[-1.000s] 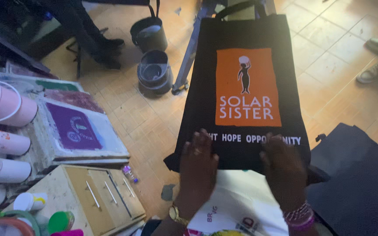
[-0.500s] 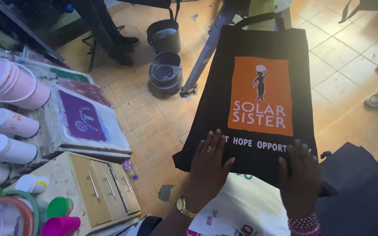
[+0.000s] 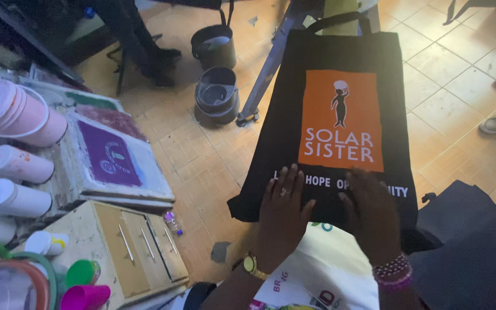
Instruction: The person repeatedly smooths the surface of a black tote bag with both hands, focusing on the printed orange logo area. They lift and reposition the bag several times to flatten the fabric and ensure the print is smooth.
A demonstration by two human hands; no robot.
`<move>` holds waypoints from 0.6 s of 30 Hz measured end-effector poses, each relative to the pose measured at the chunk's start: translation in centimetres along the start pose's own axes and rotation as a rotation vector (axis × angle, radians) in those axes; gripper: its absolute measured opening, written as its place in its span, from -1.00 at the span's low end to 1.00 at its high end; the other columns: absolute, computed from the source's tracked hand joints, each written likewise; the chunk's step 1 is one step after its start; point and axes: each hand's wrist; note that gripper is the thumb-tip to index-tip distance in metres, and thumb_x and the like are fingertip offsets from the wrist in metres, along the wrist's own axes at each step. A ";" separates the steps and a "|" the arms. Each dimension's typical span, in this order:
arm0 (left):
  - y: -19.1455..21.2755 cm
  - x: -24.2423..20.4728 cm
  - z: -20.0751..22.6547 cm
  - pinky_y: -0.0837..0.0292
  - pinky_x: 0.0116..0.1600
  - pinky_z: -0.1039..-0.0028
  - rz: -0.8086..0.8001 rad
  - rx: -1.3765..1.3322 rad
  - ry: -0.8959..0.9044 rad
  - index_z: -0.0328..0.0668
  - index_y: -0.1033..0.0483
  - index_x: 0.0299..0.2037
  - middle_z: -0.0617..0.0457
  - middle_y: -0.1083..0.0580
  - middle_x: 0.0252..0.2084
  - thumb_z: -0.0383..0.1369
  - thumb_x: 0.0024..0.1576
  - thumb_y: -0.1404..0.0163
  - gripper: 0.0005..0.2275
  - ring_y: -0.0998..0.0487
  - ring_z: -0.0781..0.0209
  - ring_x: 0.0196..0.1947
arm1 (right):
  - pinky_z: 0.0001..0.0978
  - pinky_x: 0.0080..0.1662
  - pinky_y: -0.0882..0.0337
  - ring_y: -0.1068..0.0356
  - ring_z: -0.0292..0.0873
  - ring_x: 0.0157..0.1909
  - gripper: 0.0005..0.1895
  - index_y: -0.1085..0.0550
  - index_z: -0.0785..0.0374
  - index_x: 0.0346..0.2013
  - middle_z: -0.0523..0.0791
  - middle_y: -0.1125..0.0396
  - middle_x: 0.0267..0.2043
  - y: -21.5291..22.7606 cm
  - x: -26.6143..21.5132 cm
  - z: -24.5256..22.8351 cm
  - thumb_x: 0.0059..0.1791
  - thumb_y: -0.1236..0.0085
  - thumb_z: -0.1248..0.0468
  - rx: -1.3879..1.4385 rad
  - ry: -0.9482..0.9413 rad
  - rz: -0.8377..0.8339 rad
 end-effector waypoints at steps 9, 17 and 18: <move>-2.3 -1.5 -1.8 -0.02 0.46 0.06 -0.025 -0.010 -0.017 -0.23 -0.27 0.40 -0.06 -0.22 0.49 -0.24 0.27 0.02 -0.50 -0.15 -0.04 0.49 | 0.13 0.32 -0.20 -0.18 0.24 0.43 -0.37 -0.26 0.41 0.31 0.22 -0.16 0.45 -1.1 2.2 1.0 0.03 -0.05 0.11 -0.086 -0.009 0.000; -2.0 0.4 -1.6 -0.02 0.45 0.01 0.020 0.073 0.007 -0.28 -0.26 0.40 -0.18 -0.20 0.48 -0.13 0.30 0.15 -0.48 -0.15 -0.13 0.48 | 0.00 0.30 -0.18 -0.21 0.15 0.31 -0.39 -0.23 0.29 0.35 0.07 -0.18 0.41 -1.2 1.7 0.2 0.07 0.04 0.06 -0.003 0.154 -0.096; -2.4 0.4 -1.7 0.01 0.44 -0.01 0.008 0.068 0.032 -0.24 -0.25 0.39 -0.17 -0.20 0.49 -0.12 0.28 0.17 -0.47 -0.15 -0.14 0.48 | 0.05 0.17 -0.26 -0.29 0.24 0.13 -0.45 -0.27 0.33 0.26 0.12 -0.22 0.34 -1.1 1.5 0.4 0.07 0.05 0.06 0.017 0.105 -0.040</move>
Point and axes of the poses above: each hand's wrist, its own x-axis towards the middle knuckle, its own y-axis out of the back of the hand, z = x × y
